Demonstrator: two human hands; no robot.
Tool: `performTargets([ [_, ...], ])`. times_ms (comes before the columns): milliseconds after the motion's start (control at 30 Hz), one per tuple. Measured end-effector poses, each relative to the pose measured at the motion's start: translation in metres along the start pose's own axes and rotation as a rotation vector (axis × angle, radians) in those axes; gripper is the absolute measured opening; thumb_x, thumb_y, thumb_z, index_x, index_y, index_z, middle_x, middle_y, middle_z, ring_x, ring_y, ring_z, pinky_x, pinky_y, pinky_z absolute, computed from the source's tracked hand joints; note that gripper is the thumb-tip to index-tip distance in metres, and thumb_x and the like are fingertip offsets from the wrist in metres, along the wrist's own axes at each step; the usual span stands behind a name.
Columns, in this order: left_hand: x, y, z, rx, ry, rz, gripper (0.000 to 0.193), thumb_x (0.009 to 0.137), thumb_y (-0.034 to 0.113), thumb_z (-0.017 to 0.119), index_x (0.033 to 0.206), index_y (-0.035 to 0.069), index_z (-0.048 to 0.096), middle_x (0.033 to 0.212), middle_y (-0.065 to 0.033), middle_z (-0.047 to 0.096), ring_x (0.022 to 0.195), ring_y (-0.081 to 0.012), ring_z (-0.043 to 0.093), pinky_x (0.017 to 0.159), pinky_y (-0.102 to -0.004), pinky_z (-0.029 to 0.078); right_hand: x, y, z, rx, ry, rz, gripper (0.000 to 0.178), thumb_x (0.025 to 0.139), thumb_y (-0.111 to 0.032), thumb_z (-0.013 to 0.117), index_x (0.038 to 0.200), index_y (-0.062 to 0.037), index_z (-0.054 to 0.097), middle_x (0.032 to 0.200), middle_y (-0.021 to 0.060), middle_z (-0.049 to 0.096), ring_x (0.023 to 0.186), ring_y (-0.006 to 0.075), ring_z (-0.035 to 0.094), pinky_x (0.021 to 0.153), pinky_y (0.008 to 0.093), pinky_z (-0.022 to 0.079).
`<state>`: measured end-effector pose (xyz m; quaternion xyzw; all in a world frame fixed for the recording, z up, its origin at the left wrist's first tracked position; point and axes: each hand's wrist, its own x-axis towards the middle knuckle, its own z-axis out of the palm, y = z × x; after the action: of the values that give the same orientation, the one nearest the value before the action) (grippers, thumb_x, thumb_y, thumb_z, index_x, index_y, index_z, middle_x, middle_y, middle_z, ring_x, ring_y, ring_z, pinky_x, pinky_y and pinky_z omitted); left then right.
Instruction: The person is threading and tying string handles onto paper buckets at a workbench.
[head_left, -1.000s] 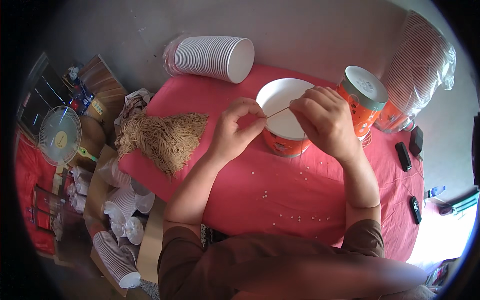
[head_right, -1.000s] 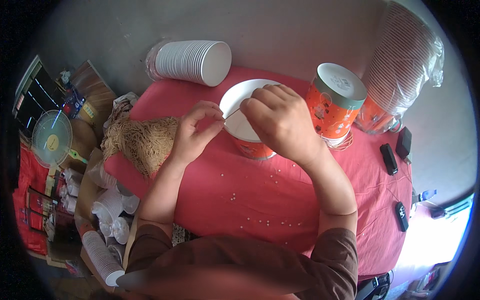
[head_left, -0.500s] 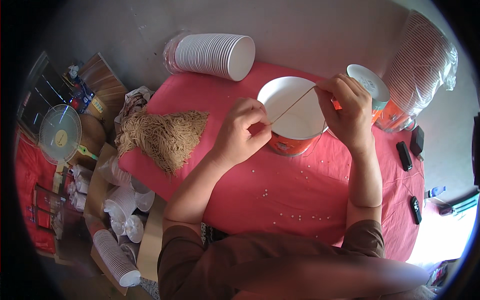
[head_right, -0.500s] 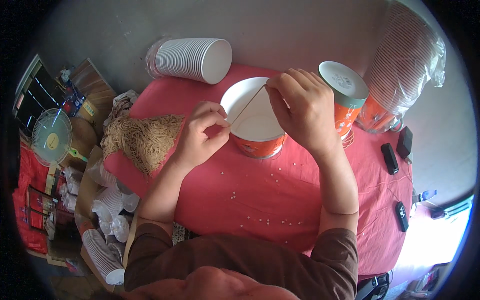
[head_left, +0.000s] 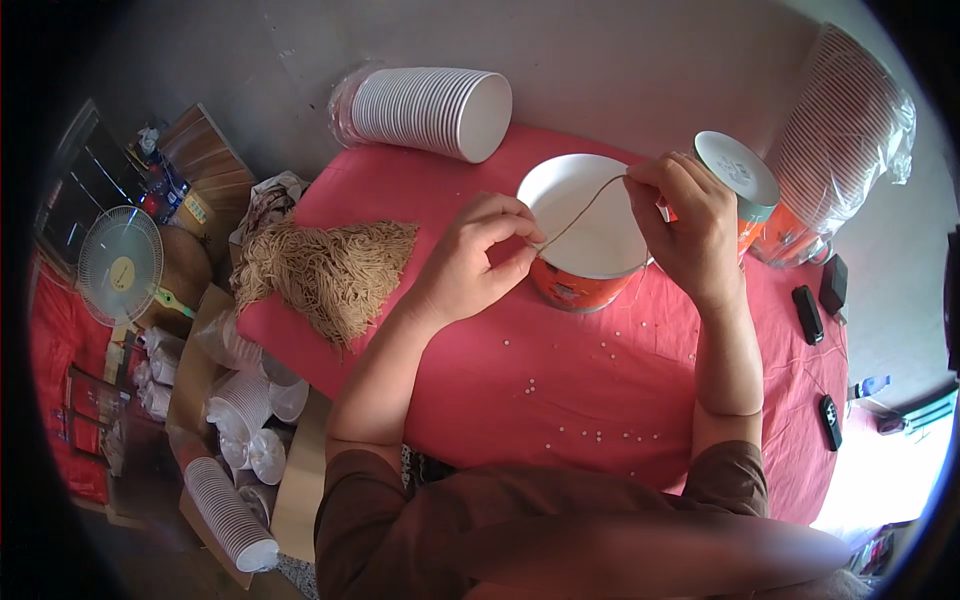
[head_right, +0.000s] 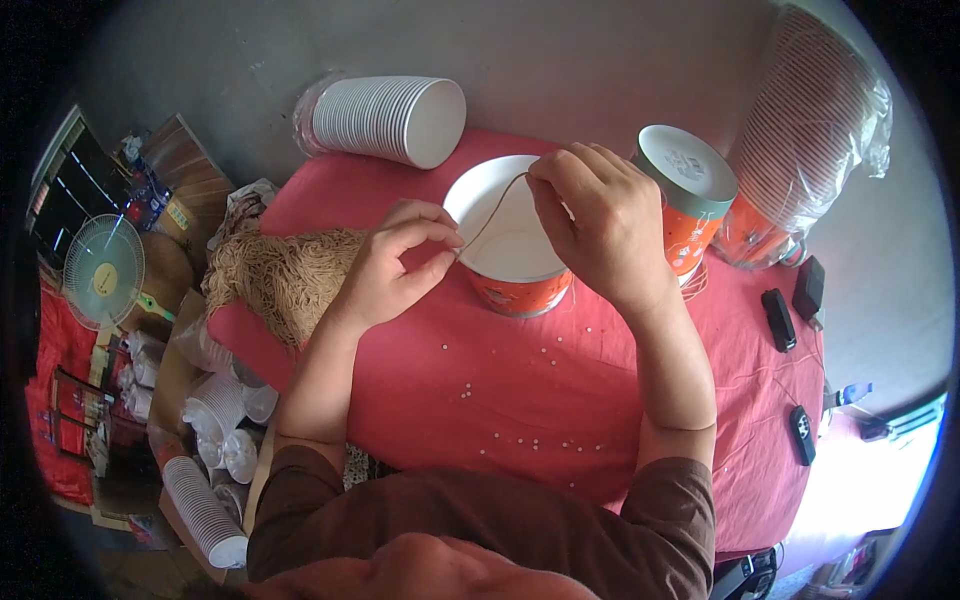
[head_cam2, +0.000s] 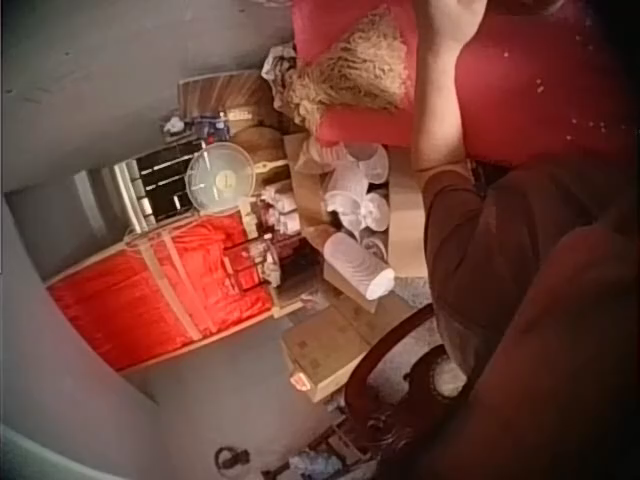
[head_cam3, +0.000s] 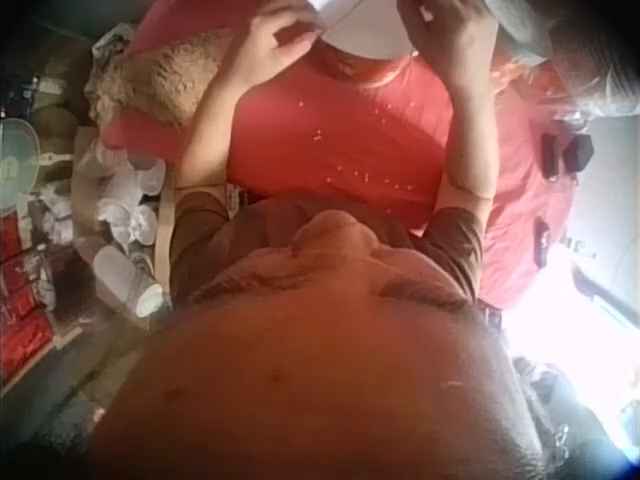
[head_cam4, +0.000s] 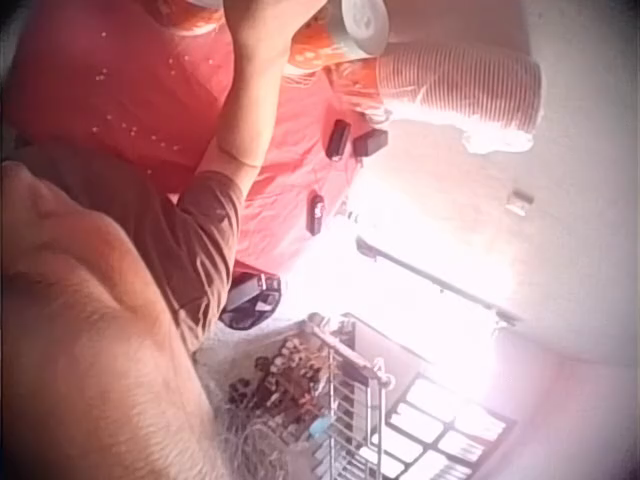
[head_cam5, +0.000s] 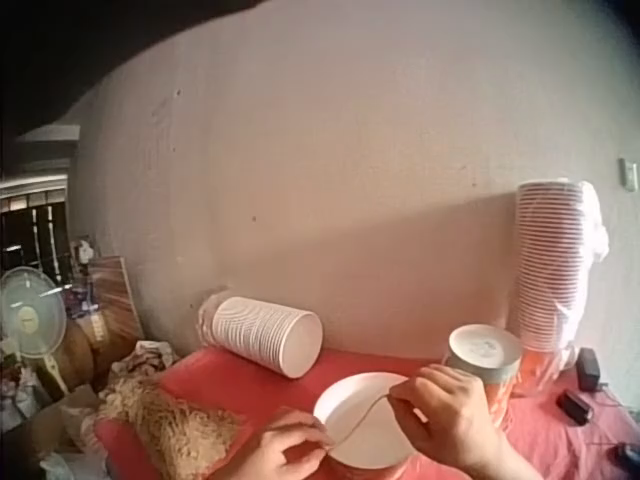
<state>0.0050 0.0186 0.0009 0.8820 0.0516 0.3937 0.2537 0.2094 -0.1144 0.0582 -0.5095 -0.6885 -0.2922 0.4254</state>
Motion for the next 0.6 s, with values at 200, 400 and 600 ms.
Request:
performTargets([
  [200,0.0,-0.001,0.002,-0.003,-0.031,0.047,0.012,0.078,0.0,0.071,0.089,0.002,0.067,0.105,-0.0074,0.063,0.102,-0.0241,0.059,0.088,-0.0353,0.048,0.001,-0.003,-0.002,0.017,0.011,-0.001,0.016,0.072,0.002,0.07,0.082,-0.0054,0.06,0.072,0.0065,0.061,0.063,0.0238,0.061,0.055,0.035,0.048],
  [400,0.001,-0.003,0.004,0.112,-0.001,0.099,0.014,0.075,-0.001,0.071,0.085,0.004,0.064,0.1,-0.0057,0.061,0.097,-0.0249,0.058,0.085,-0.0358,0.047,0.002,-0.012,-0.007,0.043,0.02,-0.058,0.017,0.071,0.002,0.071,0.082,-0.0052,0.061,0.07,0.0057,0.06,0.062,0.0233,0.06,0.054,0.0348,0.047],
  [600,0.002,-0.006,0.005,0.168,0.008,0.152,0.018,0.075,-0.002,0.069,0.088,0.006,0.059,0.098,-0.0054,0.06,0.096,-0.0267,0.057,0.088,-0.0373,0.045,0.002,-0.022,-0.008,0.073,0.042,-0.12,0.017,0.07,0.001,0.073,0.082,-0.0052,0.062,0.071,0.0058,0.06,0.062,0.0235,0.061,0.053,0.0346,0.048],
])
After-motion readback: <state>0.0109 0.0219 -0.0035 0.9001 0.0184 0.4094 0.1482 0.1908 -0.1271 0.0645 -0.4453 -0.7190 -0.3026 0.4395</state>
